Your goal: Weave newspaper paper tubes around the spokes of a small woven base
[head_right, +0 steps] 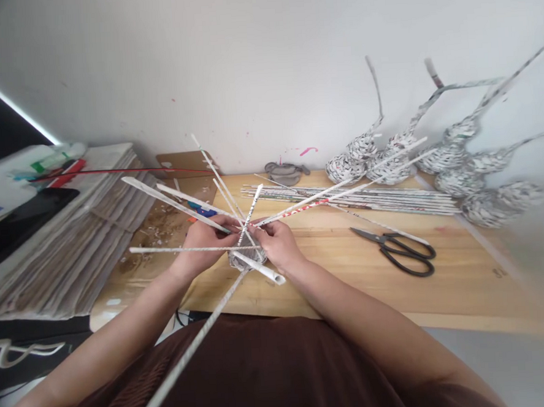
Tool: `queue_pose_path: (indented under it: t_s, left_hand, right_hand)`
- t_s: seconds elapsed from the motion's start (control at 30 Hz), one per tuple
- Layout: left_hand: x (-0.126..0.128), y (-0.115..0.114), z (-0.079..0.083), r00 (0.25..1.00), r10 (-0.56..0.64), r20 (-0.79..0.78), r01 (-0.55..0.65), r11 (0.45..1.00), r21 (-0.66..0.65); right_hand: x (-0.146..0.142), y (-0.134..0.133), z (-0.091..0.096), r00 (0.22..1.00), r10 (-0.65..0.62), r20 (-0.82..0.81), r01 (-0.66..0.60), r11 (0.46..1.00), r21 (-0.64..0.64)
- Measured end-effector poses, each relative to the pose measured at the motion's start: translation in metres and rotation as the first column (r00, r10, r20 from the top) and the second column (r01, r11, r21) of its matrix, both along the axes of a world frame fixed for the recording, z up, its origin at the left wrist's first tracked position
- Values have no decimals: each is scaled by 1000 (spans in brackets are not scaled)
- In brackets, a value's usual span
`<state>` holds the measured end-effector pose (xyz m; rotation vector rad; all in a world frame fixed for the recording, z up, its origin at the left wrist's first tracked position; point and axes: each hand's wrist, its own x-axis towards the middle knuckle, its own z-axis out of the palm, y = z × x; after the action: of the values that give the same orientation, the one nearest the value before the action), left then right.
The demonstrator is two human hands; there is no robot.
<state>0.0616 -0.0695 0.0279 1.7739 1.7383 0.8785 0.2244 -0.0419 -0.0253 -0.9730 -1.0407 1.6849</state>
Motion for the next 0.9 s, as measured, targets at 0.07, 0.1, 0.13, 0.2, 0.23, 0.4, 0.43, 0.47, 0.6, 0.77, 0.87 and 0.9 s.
queue_pose_path:
  t_s: [0.07,0.1,0.13,0.2,0.23,0.4,0.43,0.47,0.6,0.77,0.87,0.9]
  left_hand:
    - [3,-1,1,999,5,-38,-4,1000,20]
    - [3,-1,1,999,5,-50,-4,999,32]
    - [4,-1,0,998,5,-59,-2,999,47]
    - [3,-1,-4,998,-2,-63,7,997,78]
    - [3,-1,-6,998,-5,-58,11,996,93]
    - [3,-1,-17,996,-48,-73,62,975,213]
    - [3,-1,-18,996,-53,-72,68,972,223]
    - [3,-1,-18,997,-53,-55,64,974,217]
    - [-5,0,-17,979,-94,180,86,995,53]
    - [-26,3,-5,854,-234,465,318,942,-110]
    - [-29,7,-1,844,-172,508,313,927,-206]
    - [-27,9,-1,855,-135,500,289,926,-244]
  right_hand:
    - [1,-1,0,1000,21,5,-21,1000,19]
    - [2,-1,0,1000,28,8,-28,999,27]
    - [2,-2,0,999,33,12,-33,999,35]
    - [2,-2,0,999,35,16,-36,998,47]
    - [2,-3,0,999,34,16,-35,998,53]
    - [1,-5,0,999,12,38,-17,993,115]
    - [1,-5,-1,999,4,49,-11,991,134]
    - [1,-6,-1,998,-3,61,-6,989,147]
    - [2,-5,1,996,-12,91,0,991,137]
    - [4,-3,4,994,19,110,-35,989,144]
    - [4,-4,2,993,28,114,-46,987,154]
    - [3,-4,1,993,31,115,-49,986,160]
